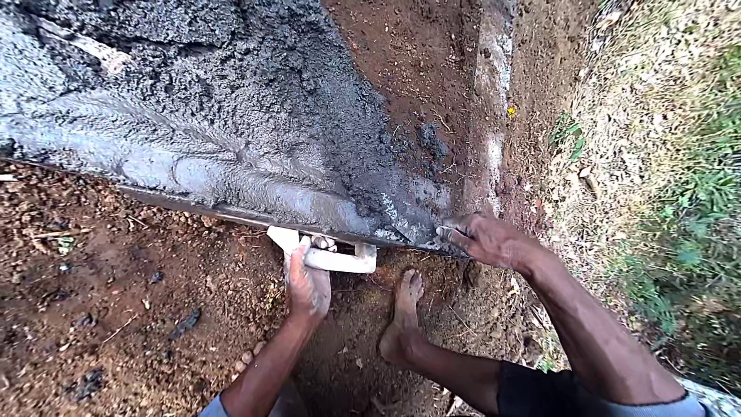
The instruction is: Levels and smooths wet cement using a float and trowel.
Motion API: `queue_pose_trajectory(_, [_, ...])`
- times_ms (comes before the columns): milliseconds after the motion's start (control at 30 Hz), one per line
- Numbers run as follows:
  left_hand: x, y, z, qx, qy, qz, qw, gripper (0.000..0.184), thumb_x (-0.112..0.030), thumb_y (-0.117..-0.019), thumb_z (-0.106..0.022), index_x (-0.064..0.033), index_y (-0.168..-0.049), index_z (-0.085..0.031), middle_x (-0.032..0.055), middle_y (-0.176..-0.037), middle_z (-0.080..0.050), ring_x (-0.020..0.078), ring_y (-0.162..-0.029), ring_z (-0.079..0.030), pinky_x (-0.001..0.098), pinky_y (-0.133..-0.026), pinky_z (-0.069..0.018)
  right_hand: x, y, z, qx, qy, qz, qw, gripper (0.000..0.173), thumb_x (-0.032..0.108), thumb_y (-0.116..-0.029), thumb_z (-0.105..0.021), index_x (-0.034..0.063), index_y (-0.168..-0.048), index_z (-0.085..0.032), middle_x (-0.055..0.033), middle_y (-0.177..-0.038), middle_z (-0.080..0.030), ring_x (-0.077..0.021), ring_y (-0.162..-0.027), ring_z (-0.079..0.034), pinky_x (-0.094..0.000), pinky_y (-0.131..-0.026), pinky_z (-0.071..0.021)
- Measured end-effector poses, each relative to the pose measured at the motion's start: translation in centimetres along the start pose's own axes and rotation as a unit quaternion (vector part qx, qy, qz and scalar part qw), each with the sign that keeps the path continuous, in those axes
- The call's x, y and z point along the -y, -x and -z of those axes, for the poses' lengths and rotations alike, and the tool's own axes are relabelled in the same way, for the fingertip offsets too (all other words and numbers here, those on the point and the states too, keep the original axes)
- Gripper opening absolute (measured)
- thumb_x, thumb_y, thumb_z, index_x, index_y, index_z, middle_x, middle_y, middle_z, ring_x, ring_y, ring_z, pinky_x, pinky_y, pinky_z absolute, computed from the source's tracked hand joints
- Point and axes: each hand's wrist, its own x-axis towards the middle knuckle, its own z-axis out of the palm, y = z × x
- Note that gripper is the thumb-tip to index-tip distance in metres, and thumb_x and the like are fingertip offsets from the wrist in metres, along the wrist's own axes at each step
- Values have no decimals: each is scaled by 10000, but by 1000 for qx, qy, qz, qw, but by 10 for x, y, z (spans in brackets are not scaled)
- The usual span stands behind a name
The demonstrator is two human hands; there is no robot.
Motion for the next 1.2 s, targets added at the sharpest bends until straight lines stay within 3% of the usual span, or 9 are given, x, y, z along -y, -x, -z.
queue_pose_trajectory(100, [0,-1,0,3,6,-1,1000,308,-150,-1076,-248,-77,-999,-538,53,-780,-648,177,-759,-670,345,-785,-588,-6,16,3,-40,-20,-33,998,326,309,-1089,-522,83,-983,-731,-95,-768,-643,-254,-742,-628,-522,-710,-496])
queue_pose_trajectory(200, [2,0,0,3,9,-1,1000,330,-150,-1073,-242,-85,-961,-545,50,-766,-649,173,-750,-671,340,-783,-589,9,19,-5,-95,-74,-15,993,362,323,-1089,-481,143,-825,-651,8,-609,-528,-135,-555,-534,-381,-555,-448])
queue_pose_trajectory(267, [3,0,-1,5,8,0,1000,335,-151,-1075,-239,-88,-954,-545,48,-764,-653,172,-750,-678,338,-780,-595,24,17,-10,-78,-94,8,992,358,319,-1091,-483,142,-816,-629,17,-616,-509,-120,-565,-518,-359,-569,-437])
queue_pose_trajectory(467, [4,-1,2,20,13,-6,1000,301,-140,-1064,-252,-80,-975,-533,54,-766,-641,177,-749,-666,343,-787,-584,23,21,-35,5,-68,-23,997,418,359,-1118,-409,61,-966,-660,-89,-772,-580,-241,-749,-591,-483,-723,-474])
queue_pose_trajectory(600, [6,-2,3,23,11,-1,1000,260,-136,-1058,-269,-75,-1018,-519,56,-788,-645,181,-771,-671,351,-801,-585,21,42,-39,-38,-46,-65,996,422,344,-1109,-409,43,-992,-681,-140,-815,-647,-319,-820,-654,-553,-770,-496])
queue_pose_trajectory(700, [5,-1,2,13,8,3,1000,245,-128,-1061,-278,-72,-1019,-513,51,-787,-641,171,-766,-671,338,-796,-590,56,48,-58,-114,-53,-37,991,449,394,-1081,-362,87,-899,-634,-75,-686,-574,-262,-675,-626,-488,-626,-490])
queue_pose_trajectory(867, [6,1,2,13,14,8,1000,292,-141,-1066,-262,-82,-981,-535,52,-779,-654,172,-760,-678,339,-791,-595,113,35,-69,-91,-16,-45,995,439,357,-1110,-342,58,-1075,-662,-158,-915,-695,-344,-923,-710,-525,-787,-543])
queue_pose_trajectory(1033, [5,2,1,26,4,9,1000,296,-142,-1059,-263,-82,-967,-538,50,-785,-656,166,-770,-675,326,-801,-587,96,36,-72,-80,-3,-110,991,468,374,-1118,-325,66,-1177,-672,-181,-968,-714,-378,-986,-709,-556,-840,-541])
queue_pose_trajectory(1200, [6,2,3,21,18,17,999,215,-129,-1053,-304,-58,-1057,-506,70,-819,-641,190,-797,-667,359,-819,-580,66,45,-76,-99,-7,-150,984,448,362,-1114,-363,48,-1115,-684,-218,-908,-708,-423,-940,-710,-610,-807,-533])
